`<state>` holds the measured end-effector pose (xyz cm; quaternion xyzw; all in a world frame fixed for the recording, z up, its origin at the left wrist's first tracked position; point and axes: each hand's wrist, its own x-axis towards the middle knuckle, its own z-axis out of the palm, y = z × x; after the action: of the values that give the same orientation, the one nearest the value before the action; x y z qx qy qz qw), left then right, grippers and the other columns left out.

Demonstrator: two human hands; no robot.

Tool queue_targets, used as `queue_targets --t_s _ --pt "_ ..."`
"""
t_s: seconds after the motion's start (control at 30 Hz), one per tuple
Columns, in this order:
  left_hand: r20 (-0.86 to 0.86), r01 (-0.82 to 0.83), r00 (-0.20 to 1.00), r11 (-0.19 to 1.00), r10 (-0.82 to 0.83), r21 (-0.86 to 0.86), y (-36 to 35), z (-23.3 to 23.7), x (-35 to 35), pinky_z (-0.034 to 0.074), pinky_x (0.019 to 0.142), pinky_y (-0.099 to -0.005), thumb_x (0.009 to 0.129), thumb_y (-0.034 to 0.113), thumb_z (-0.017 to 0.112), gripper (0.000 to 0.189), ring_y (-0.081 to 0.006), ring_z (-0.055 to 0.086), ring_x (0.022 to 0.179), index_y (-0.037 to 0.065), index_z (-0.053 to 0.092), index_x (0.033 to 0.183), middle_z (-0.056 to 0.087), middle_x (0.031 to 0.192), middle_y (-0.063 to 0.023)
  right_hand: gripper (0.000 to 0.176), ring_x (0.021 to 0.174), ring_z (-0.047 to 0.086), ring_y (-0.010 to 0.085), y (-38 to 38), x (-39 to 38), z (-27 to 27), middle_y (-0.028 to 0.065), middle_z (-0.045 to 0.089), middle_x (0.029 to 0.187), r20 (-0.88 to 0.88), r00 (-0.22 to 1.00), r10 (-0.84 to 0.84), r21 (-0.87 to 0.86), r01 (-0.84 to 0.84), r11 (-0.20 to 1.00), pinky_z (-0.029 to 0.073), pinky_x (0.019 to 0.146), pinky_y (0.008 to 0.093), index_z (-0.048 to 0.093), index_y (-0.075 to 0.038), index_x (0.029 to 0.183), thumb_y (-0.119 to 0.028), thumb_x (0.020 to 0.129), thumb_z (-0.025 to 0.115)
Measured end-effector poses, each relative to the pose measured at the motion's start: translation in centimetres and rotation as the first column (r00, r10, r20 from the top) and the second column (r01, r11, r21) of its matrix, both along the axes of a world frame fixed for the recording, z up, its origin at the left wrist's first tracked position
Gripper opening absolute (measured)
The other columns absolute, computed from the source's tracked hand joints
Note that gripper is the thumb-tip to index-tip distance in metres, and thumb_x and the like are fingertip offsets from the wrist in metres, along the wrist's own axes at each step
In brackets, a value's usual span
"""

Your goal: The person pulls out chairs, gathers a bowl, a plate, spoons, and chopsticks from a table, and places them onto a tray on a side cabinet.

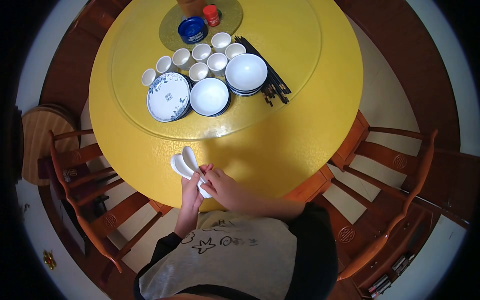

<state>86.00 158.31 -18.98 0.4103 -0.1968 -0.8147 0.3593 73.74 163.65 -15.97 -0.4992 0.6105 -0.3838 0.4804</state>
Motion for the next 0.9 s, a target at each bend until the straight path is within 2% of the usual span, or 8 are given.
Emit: queue_targets --t_s 0.1,0.17,0.23,0.27,0.33,0.5,0.73,0.9 --pt "0.07 0.075 0.995 0.997 -0.077 0.026 -0.4 -1.0 0.9 0.049 0.072 -0.0337 0.08 0.005 0.052 0.031 -0.0223 0.056 0.085 -0.003 0.038 0.106 0.053 0.093 -0.0148 0.018 0.066 0.05 0.0243 -0.6 -0.5 -0.5 0.0125 0.048 0.076 -0.059 0.998 0.028 -0.039 -0.03 0.999 0.04 0.057 0.0313 0.049 -0.002 0.085 -0.017 0.079 0.057" --pt "0.075 0.118 0.989 0.987 -0.126 0.111 -0.7 -0.6 0.9 0.049 0.066 -0.031 0.082 0.006 0.049 0.021 -0.0157 0.054 0.072 0.002 0.039 0.1 0.05 0.082 -0.0066 0.016 0.064 0.051 0.0206 -2.0 -3.1 -0.1 0.0102 0.052 0.075 0.048 0.978 0.204 0.044 -0.206 0.978 0.041 0.058 0.03 0.054 -0.003 0.085 -0.017 0.078 0.058" --pt "0.085 0.051 0.995 0.993 -0.06 0.103 -1.0 -0.2 0.7 0.048 0.063 -0.0301 0.082 0.007 0.05 0.023 -0.0136 0.051 0.067 0.003 0.038 0.101 0.049 0.079 -0.005 0.013 0.066 0.052 0.0197 -4.4 -7.5 0.6 0.0093 0.053 0.073 -0.077 0.972 -0.222 0.082 0.228 0.97 0.041 0.058 0.0312 0.053 -0.004 0.086 -0.015 0.078 0.055" --pt "0.092 -0.014 0.996 0.995 0.005 0.099 -1.1 0.0 0.6 0.047 0.061 -0.0292 0.082 0.007 0.05 0.024 -0.0114 0.048 0.062 0.003 0.037 0.102 0.047 0.075 -0.0035 0.014 0.064 0.051 0.0163 -6.1 -10.2 -1.3 0.0079 0.053 0.072 -0.15 0.876 -0.458 -0.053 0.455 0.889 0.041 0.059 0.031 0.053 -0.004 0.086 -0.013 0.076 0.057" --pt "0.109 0.009 0.994 0.994 -0.021 0.107 -1.3 -0.3 0.9 0.046 0.059 -0.0285 0.082 0.008 0.05 0.025 -0.0103 0.045 0.06 0.004 0.036 0.102 0.045 0.073 -0.0024 0.028 0.076 0.05 0.0211 -9.4 -16.6 -3.8 0.0106 0.051 0.087 -0.356 0.664 -0.657 -0.374 0.543 0.751 0.041 0.066 0.0296 0.05 -0.001 0.091 -0.013 0.07 0.064" --pt "0.092 0.091 0.991 0.993 -0.098 0.081 0.2 0.2 1.4 0.042 0.054 -0.0262 0.082 0.012 0.052 0.023 -0.0093 0.042 0.056 0.005 0.037 0.098 0.041 0.068 -0.0013 0.075 0.092 0.046 0.0296 -13.8 -22.0 -12.2 0.0146 0.045 0.101 -0.868 0.373 -0.328 -0.192 0.358 0.914 0.039 0.079 0.0369 0.042 0.0 0.107 -0.03 0.047 0.078" --pt "0.096 0.154 0.982 0.984 -0.163 0.095 1.9 0.9 1.2 0.04 0.051 -0.0249 0.082 0.014 0.052 0.017 -0.0095 0.041 0.054 0.005 0.039 0.09 0.04 0.067 -0.0018 0.068 0.088 0.047 0.0326 -14.4 -24.6 -12.2 0.0167 0.045 0.093 -0.859 0.471 -0.199 0.005 0.398 0.917 0.043 0.069 0.0421 0.045 0.001 0.094 -0.035 0.047 0.077" --pt "0.078 0.121 0.988 0.983 -0.133 0.141 2.0 0.4 1.7 0.04 0.052 -0.0251 0.082 0.012 0.05 0.016 -0.009 0.041 0.056 0.005 0.039 0.091 0.041 0.069 -0.0019 0.057 0.087 0.046 0.0316 -13.4 -24.3 -11.8 0.0159 0.045 0.091 -0.902 0.393 -0.179 -0.006 0.403 0.915 0.043 0.069 0.0429 0.044 0.001 0.09 -0.03 0.053 0.073"
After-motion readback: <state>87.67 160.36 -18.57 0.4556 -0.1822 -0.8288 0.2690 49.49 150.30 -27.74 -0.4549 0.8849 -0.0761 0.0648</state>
